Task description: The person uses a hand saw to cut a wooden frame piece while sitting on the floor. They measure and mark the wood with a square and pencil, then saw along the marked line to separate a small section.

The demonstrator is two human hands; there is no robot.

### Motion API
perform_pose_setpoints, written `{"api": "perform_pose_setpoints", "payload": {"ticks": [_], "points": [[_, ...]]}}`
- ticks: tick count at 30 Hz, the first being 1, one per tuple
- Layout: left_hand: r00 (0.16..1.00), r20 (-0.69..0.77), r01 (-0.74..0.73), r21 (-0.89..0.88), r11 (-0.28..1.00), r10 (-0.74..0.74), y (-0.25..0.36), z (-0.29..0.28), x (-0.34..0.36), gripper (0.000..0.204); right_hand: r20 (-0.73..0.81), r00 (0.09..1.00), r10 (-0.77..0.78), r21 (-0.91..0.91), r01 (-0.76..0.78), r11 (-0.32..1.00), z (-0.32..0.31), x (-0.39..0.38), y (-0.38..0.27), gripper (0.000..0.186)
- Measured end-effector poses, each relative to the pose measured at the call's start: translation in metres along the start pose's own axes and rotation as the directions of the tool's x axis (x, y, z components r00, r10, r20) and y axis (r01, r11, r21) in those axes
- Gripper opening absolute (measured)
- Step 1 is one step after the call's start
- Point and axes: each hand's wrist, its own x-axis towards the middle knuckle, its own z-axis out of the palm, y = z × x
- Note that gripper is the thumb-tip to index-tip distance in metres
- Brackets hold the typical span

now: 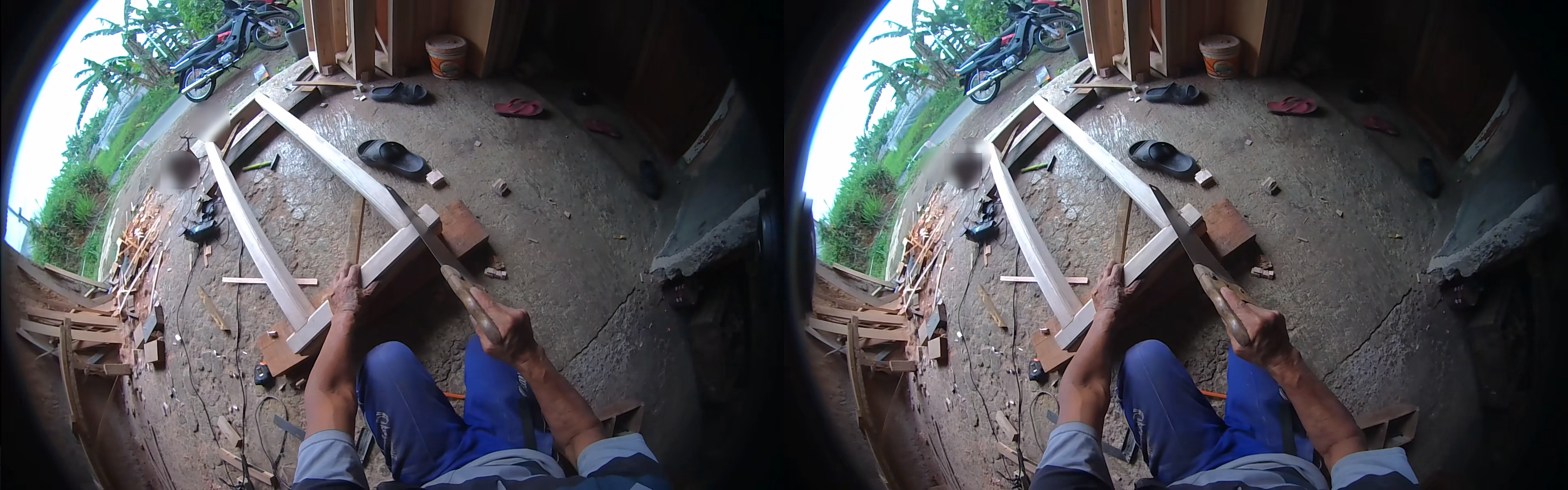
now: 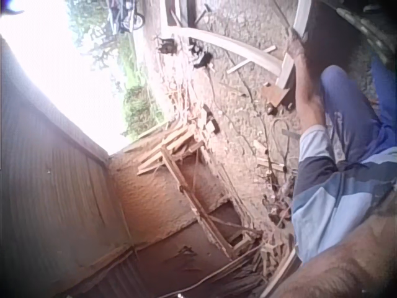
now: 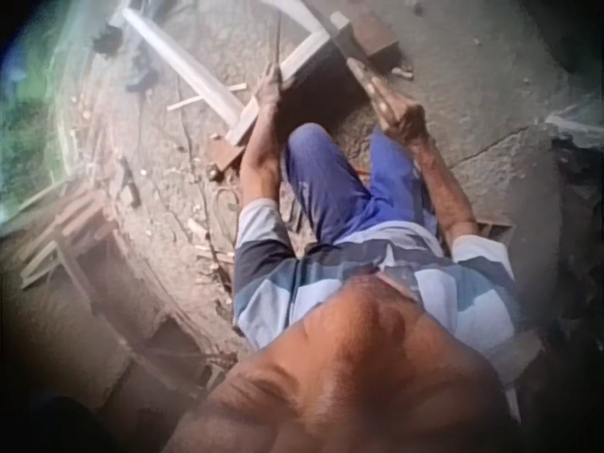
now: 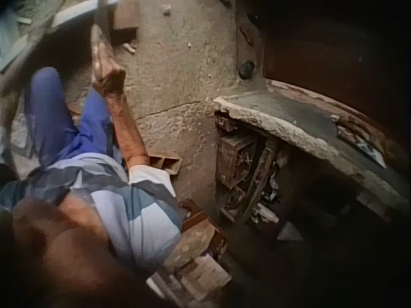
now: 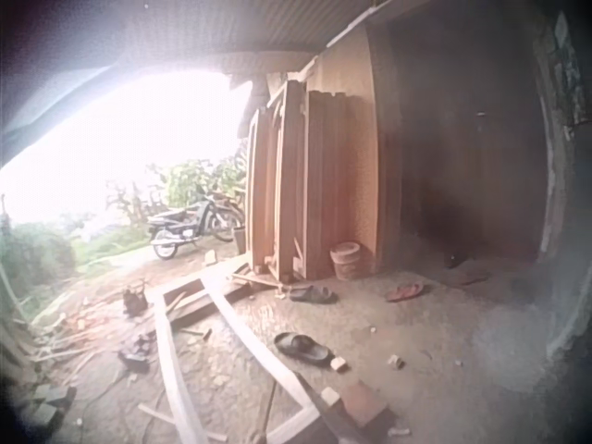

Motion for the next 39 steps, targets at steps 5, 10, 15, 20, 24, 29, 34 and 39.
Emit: {"api": "perform_pose_setpoints", "payload": {"ticks": [5,10,15,20,24,29,34,39], "points": [[0.990,0.104,0.104,-0.052,0.993,-0.099,-0.009,-0.004,-0.001,0.064,0.076,0.996,0.053,-0.016,-0.052,0.999,-0.034,-0.048,-0.021,0.051],[0.995,0.010,0.099,0.000,0.995,-0.099,-0.010,-0.015,0.007,0.062,0.011,0.996,-0.083,-0.046,0.083,0.995,-0.010,-0.032,-0.006,0.049],[0.993,0.111,0.052,-0.055,0.997,-0.046,0.027,0.000,0.015,0.063,-0.061,0.998,-0.013,-0.078,0.009,0.997,0.080,0.115,0.045,0.048],[0.985,0.089,0.145,-0.003,0.989,-0.145,-0.012,-0.001,0.011,0.063,0.065,0.998,0.020,0.013,-0.021,1.000,0.027,0.010,0.016,0.045],[0.982,0.120,0.142,0.019,0.990,-0.143,-0.007,-0.014,0.010,0.071,0.050,0.999,0.006,-0.071,-0.003,0.997,-0.071,-0.088,-0.030,0.047],[0.987,0.137,0.086,0.025,0.996,-0.089,0.025,-0.004,0.013,0.072,0.005,0.999,0.033,0.028,-0.033,0.999,0.059,0.081,0.037,0.052],[0.997,0.011,0.077,-0.022,0.997,-0.077,-0.019,0.009,0.010,0.065,0.044,0.999,0.011,0.115,-0.016,0.993,0.069,0.078,0.030,0.051],[0.994,0.041,0.098,-0.040,0.994,-0.097,-0.007,0.003,0.006,0.063,0.098,0.992,-0.080,-0.182,0.097,0.979,-0.067,-0.093,-0.021,0.052]]}}
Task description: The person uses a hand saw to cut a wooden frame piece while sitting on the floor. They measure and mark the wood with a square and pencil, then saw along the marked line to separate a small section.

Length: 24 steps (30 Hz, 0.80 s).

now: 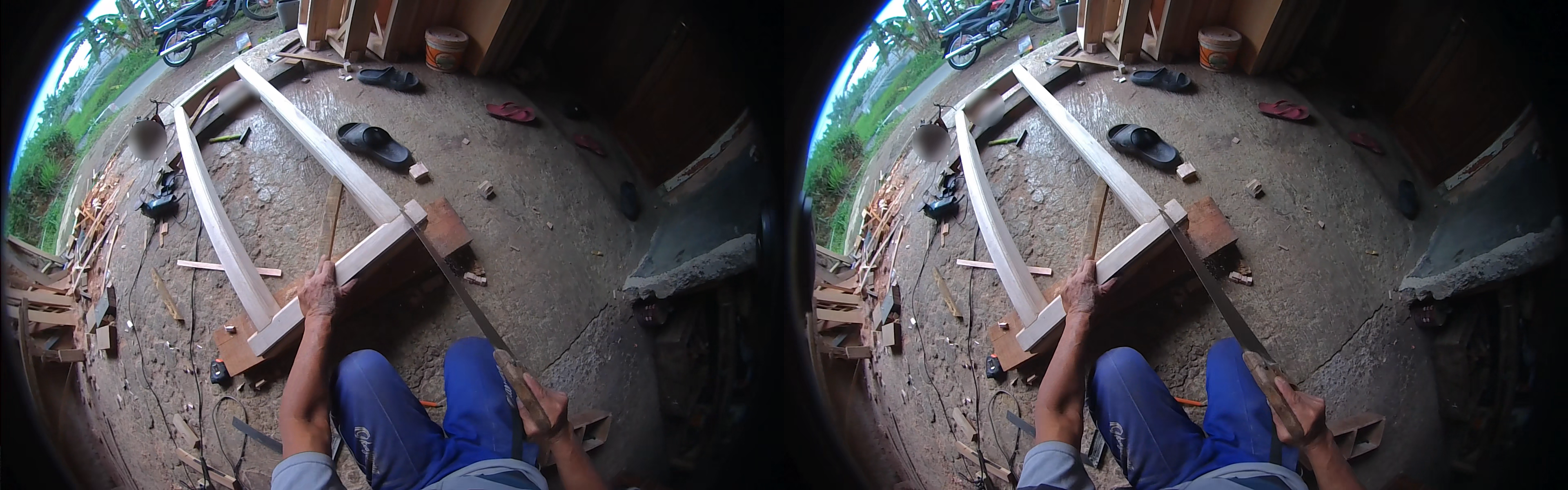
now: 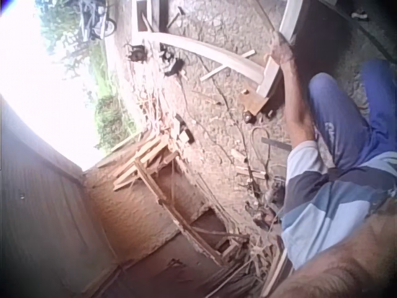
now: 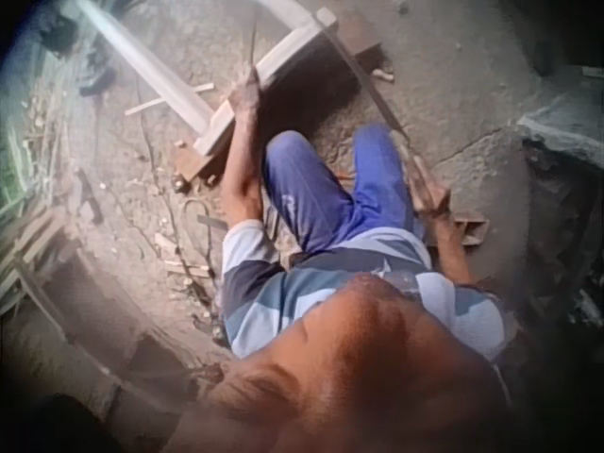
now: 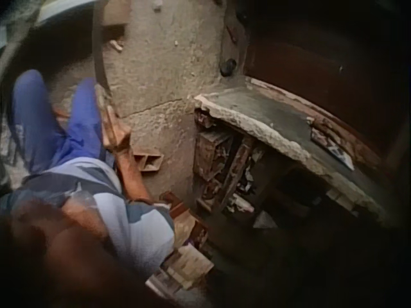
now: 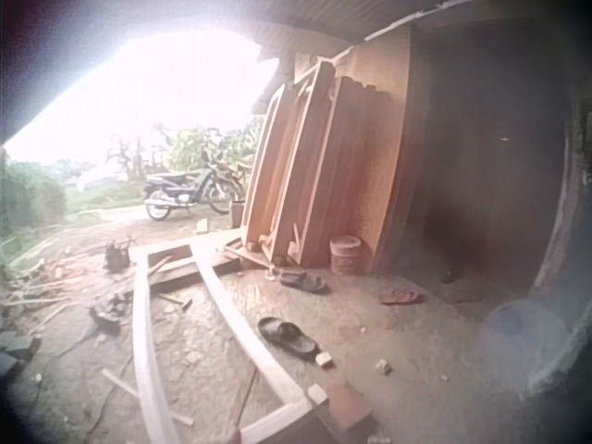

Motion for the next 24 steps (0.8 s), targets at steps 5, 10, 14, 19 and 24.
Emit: {"api": "perform_pose_setpoints", "payload": {"ticks": [5,10,14,19,24], "points": [[0.999,0.050,-0.014,0.042,0.999,0.012,0.011,0.001,0.011,0.068,-0.125,0.992,0.017,0.186,0.007,0.983,0.122,0.164,0.055,0.054],[0.993,0.119,0.023,-0.023,0.999,-0.020,-0.002,0.005,0.005,0.069,0.045,0.975,0.218,0.289,-0.221,0.931,0.144,0.204,0.050,0.052],[1.000,0.029,-0.006,-0.032,0.999,0.007,-0.011,0.009,0.009,0.070,0.058,0.998,0.024,0.066,-0.027,0.997,0.038,0.037,0.016,0.057],[1.000,0.016,0.015,0.034,0.999,-0.015,-0.014,-0.010,-0.004,0.071,0.005,0.997,0.072,0.176,-0.072,0.982,0.086,0.129,0.020,0.055],[0.998,0.035,-0.047,-0.039,0.998,0.048,0.008,0.024,0.006,0.068,0.022,0.983,0.183,0.220,-0.183,0.958,0.161,0.240,0.059,0.053]]}}
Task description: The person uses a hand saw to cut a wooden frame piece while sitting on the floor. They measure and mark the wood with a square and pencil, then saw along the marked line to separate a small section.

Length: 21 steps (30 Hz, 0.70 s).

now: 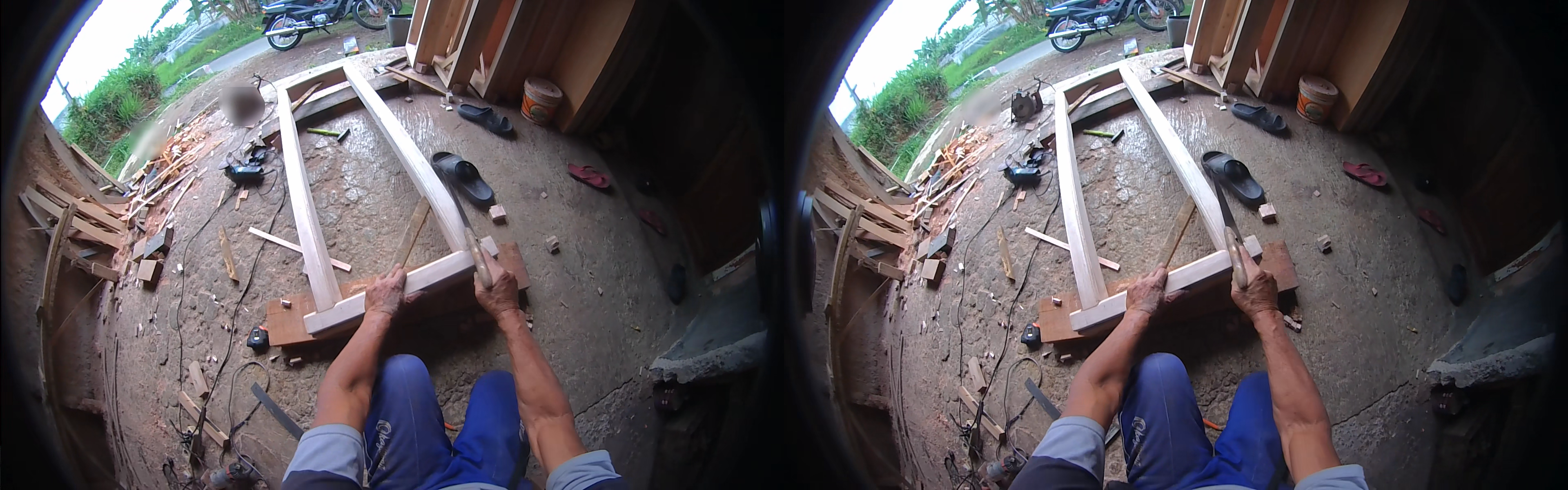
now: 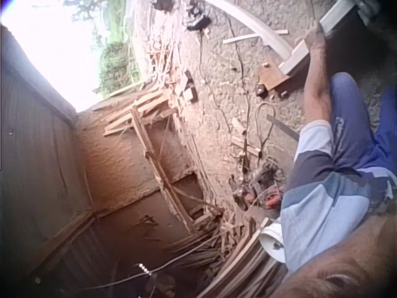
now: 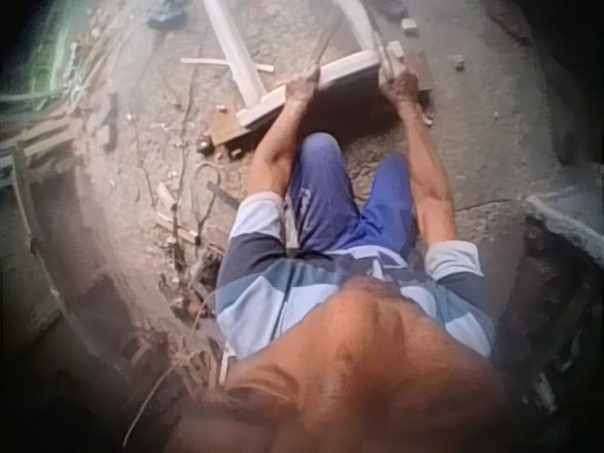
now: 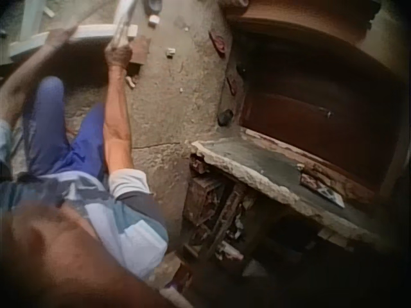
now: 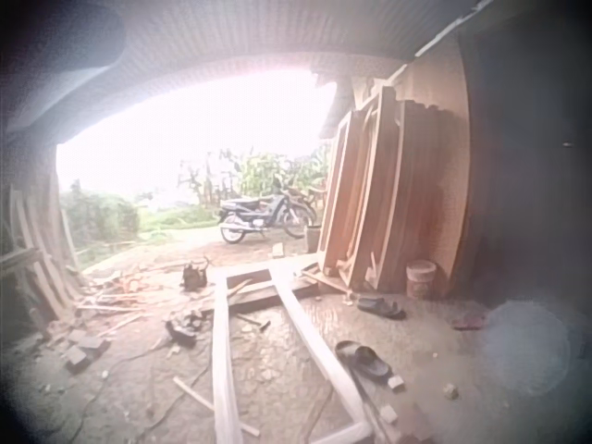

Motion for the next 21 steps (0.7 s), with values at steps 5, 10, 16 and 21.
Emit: {"api": "perform_pose_setpoints", "payload": {"ticks": [5,10,16,21], "points": [[0.999,-0.028,0.041,0.027,0.999,-0.040,-0.016,-0.019,-0.012,0.067,0.061,0.994,-0.090,-0.115,0.097,0.989,-0.124,-0.223,-0.027,0.057],[0.999,-0.012,0.037,0.048,0.998,-0.036,-0.003,-0.024,-0.007,0.073,0.039,0.975,-0.221,-0.154,0.224,0.962,-0.101,-0.161,-0.027,0.051],[1.000,-0.018,0.021,0.026,0.999,-0.021,-0.013,-0.022,0.005,0.071,0.046,0.998,0.049,-0.072,-0.046,0.996,0.018,0.010,-0.003,0.053],[0.999,-0.027,0.044,0.054,0.998,-0.043,-0.014,-0.024,-0.008,0.070,0.118,0.988,-0.098,-0.081,0.108,0.991,-0.125,-0.201,-0.047,0.057]]}}
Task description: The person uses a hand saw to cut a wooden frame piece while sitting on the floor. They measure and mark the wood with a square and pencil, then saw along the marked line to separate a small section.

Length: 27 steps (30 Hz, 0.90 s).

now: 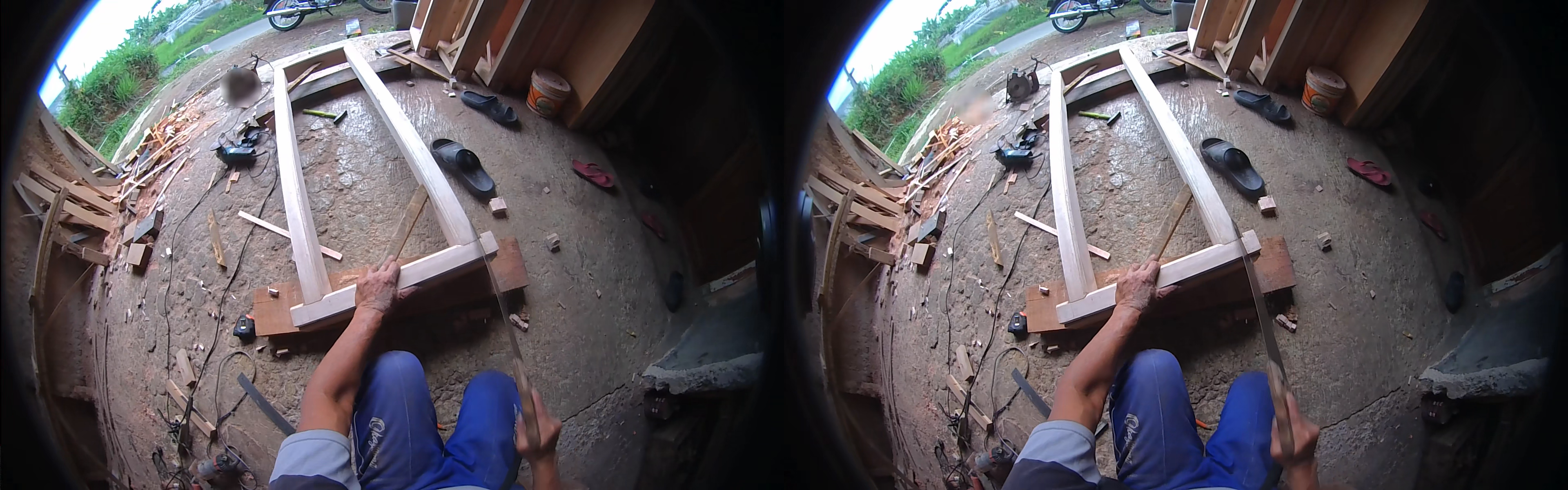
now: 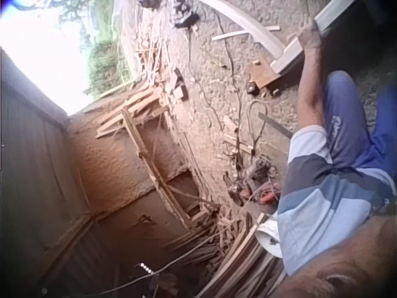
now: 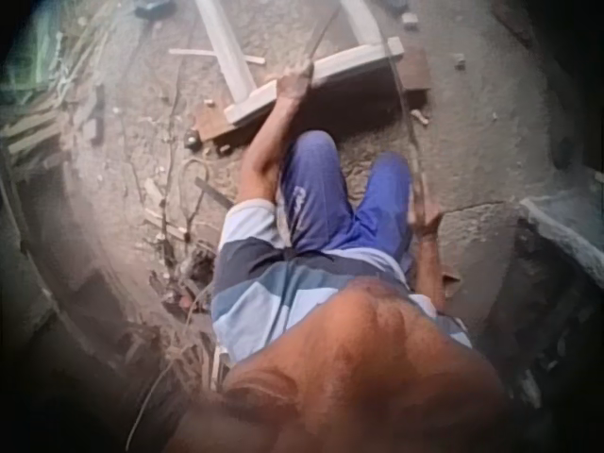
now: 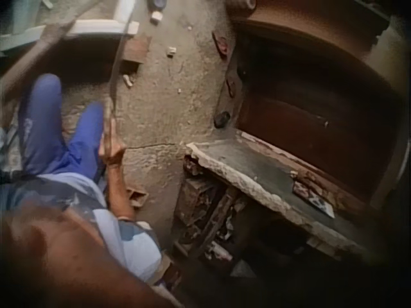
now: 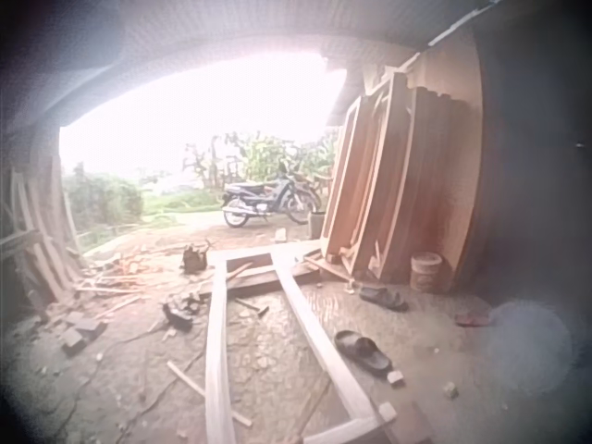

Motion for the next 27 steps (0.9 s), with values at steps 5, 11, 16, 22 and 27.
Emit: {"api": "perform_pose_setpoints", "payload": {"ticks": [5,11,16,22,27], "points": [[0.999,0.039,-0.025,0.010,1.000,0.025,0.015,0.001,0.003,0.073,-0.066,0.997,0.048,0.060,-0.044,0.997,0.036,0.083,0.023,0.054],[0.999,0.032,-0.009,-0.016,1.000,0.010,-0.003,0.006,0.007,0.070,-0.156,0.988,-0.023,0.127,0.043,0.991,0.114,0.198,0.063,0.054],[1.000,-0.021,-0.001,0.043,0.999,0.002,-0.007,-0.001,-0.001,0.070,-0.010,0.999,0.041,0.058,-0.040,0.998,-0.006,-0.032,0.002,0.056],[0.999,0.025,-0.024,0.016,1.000,0.023,0.015,0.000,0.011,0.074,-0.196,0.980,-0.037,0.105,0.059,0.993,0.091,0.158,0.071,0.056],[0.994,0.099,0.037,0.002,0.999,-0.037,0.003,-0.003,0.008,0.073,-0.019,0.990,0.140,0.210,-0.133,0.969,0.092,0.169,0.056,0.056]]}}
